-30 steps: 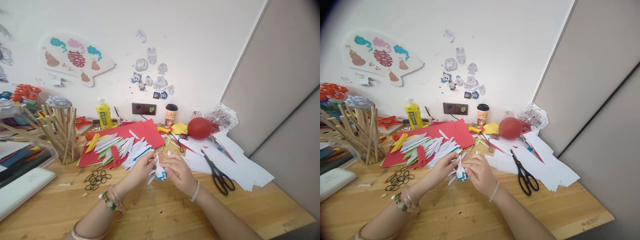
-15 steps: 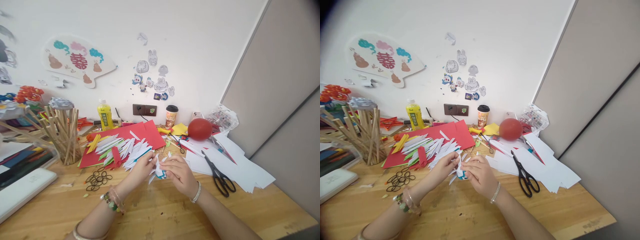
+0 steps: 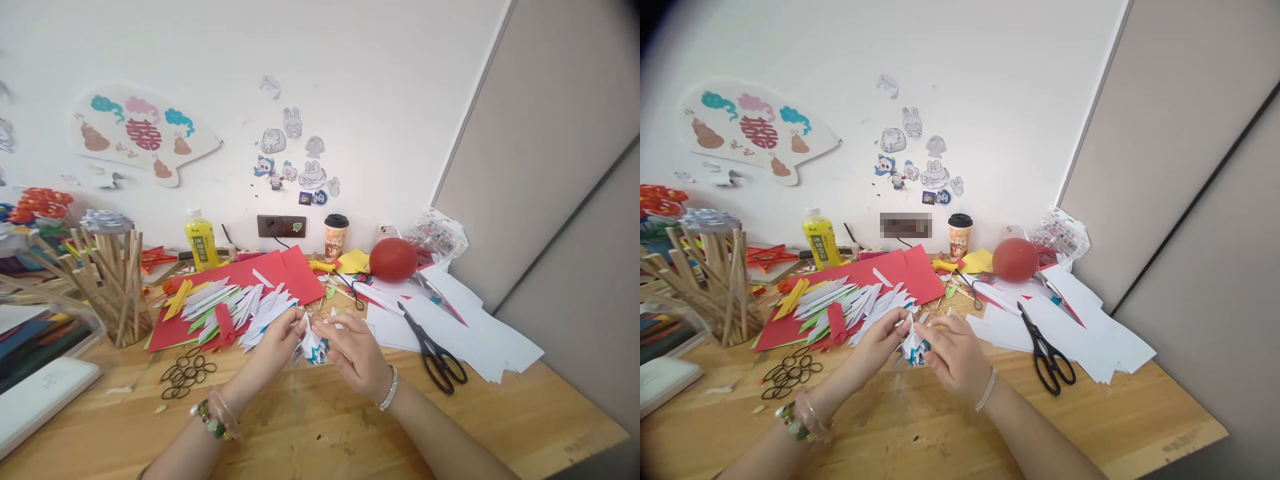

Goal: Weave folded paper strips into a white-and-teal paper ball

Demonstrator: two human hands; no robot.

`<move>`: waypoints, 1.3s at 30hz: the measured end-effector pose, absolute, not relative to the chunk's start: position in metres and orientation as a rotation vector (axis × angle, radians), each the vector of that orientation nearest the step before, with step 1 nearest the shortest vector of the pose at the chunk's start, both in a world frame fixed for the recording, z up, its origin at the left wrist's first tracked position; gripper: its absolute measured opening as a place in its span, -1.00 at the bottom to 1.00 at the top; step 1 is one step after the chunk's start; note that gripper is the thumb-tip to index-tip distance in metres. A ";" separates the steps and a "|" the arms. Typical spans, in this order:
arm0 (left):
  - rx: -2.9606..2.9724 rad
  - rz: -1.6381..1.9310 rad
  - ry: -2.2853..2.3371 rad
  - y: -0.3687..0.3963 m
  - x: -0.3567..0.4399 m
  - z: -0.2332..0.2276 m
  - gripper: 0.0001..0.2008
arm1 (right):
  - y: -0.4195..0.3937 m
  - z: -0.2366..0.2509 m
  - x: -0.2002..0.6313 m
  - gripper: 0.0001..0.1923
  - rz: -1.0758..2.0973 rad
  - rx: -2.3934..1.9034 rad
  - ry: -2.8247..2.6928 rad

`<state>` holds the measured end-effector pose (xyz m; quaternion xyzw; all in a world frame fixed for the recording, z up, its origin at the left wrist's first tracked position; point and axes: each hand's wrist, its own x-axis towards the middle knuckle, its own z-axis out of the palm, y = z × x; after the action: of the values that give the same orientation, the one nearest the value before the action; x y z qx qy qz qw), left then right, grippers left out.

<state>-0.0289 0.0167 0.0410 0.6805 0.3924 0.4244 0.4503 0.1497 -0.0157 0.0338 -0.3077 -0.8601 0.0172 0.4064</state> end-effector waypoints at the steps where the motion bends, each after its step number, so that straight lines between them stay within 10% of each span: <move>1: 1.657 1.057 0.945 0.016 -0.029 0.041 -0.75 | -0.016 0.035 0.150 -0.59 0.046 -0.776 -2.157; 29: 1.190 1.332 0.834 0.008 -0.022 0.040 -0.75 | -0.029 0.040 0.141 -0.58 0.181 -0.743 -1.998; 39: 0.989 1.406 1.012 0.016 -0.023 0.023 -0.74 | -0.005 0.025 0.139 -0.62 1.319 -1.054 -1.338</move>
<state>-0.0225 0.0160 0.0233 0.4163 0.4260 0.5922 0.5426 0.1392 -0.0046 0.0250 -0.4309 -0.5471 0.5391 0.4737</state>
